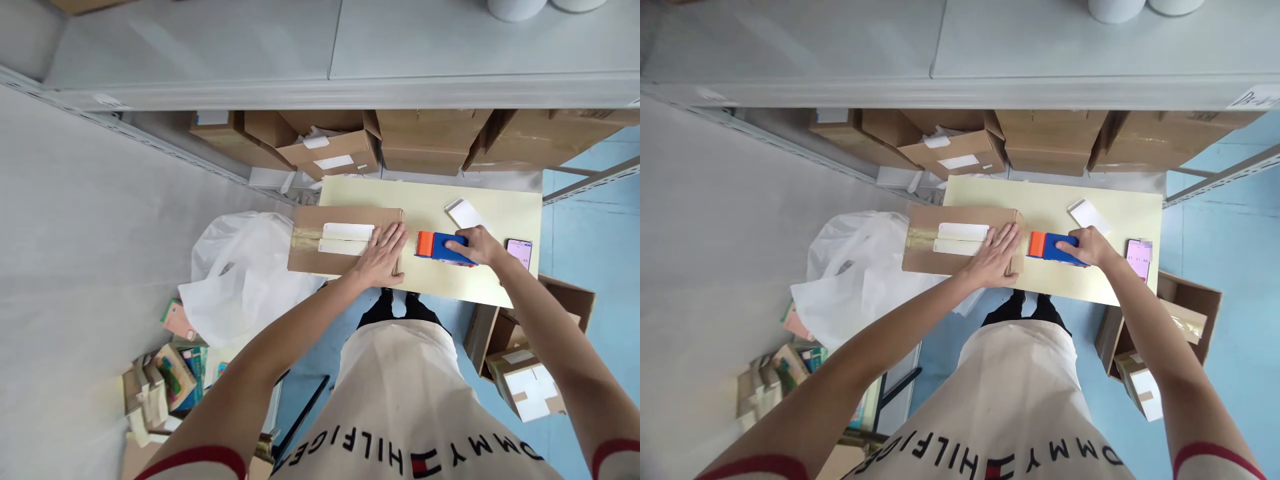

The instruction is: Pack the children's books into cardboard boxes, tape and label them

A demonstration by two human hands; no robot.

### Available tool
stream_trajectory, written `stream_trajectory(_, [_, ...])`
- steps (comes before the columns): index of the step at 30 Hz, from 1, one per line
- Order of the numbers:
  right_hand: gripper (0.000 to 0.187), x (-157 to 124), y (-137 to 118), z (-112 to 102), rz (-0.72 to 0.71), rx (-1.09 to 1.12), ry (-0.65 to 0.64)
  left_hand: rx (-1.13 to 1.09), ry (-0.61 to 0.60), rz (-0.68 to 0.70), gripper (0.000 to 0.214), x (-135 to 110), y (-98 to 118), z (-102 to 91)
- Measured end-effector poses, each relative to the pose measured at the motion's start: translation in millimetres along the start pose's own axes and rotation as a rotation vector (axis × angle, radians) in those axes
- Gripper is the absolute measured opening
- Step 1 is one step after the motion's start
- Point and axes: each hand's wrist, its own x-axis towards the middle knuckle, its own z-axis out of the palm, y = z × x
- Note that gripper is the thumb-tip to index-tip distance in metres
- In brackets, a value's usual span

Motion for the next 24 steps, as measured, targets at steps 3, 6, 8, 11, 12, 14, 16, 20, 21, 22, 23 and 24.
stream_trajectory(3, [0.063,-18.6,8.1,-15.0,0.091,-0.104,-0.063,0.02,-0.017,-0.008,0.104,-3.5,-3.6,-0.6])
stream_trajectory(6, [0.059,-16.7,-22.8,-21.3,0.215,-0.295,-0.118,0.071,-0.032,0.002,0.095,-4.1,0.3,-2.6])
stream_trajectory(8, [0.053,-3.0,-61.7,-16.8,0.251,-0.374,-0.115,0.107,-0.032,-0.006,0.086,-0.9,5.6,-4.2])
stream_trajectory(11, [0.038,21.0,-115.6,-1.6,0.215,-0.384,-0.123,0.122,-0.024,-0.037,0.078,8.6,13.6,-4.7])
stream_trajectory(12, [0.031,25.8,-125.4,3.5,0.202,-0.386,-0.137,0.117,-0.024,-0.048,0.078,12.4,15.7,-4.1])
stream_trajectory(14, [0.026,27.1,-127.5,11.5,0.188,-0.392,-0.155,0.091,-0.014,-0.07,0.08,18.9,18.7,-2.6])
stream_trajectory(16, [0.034,17.2,-109.0,16.5,0.226,-0.383,-0.107,0.037,0.011,-0.091,0.087,22.3,18.9,-1.6])
stream_trajectory(20, [0.044,-19.1,-49.7,33.7,0.363,-0.271,0.117,-0.127,0.07,-0.101,0.103,12.5,4.5,-4.8])
stream_trajectory(21, [0.04,-27.7,-37.1,42.4,0.386,-0.242,0.159,-0.148,0.091,-0.114,0.101,5.9,-3.0,-6.7])
stream_trajectory(22, [0.037,-35.3,-26.6,53.0,0.402,-0.214,0.187,-0.15,0.12,-0.145,0.096,-2.4,-12.1,-8.8])
stream_trajectory(23, [0.034,-41.5,-18.4,64.9,0.422,-0.191,0.199,-0.135,0.157,-0.198,0.091,-12.0,-22.5,-11.0])
stream_trajectory(24, [0.033,-46.5,-12.4,77.5,0.44,-0.173,0.205,-0.108,0.202,-0.274,0.087,-22.9,-34.0,-13.4])
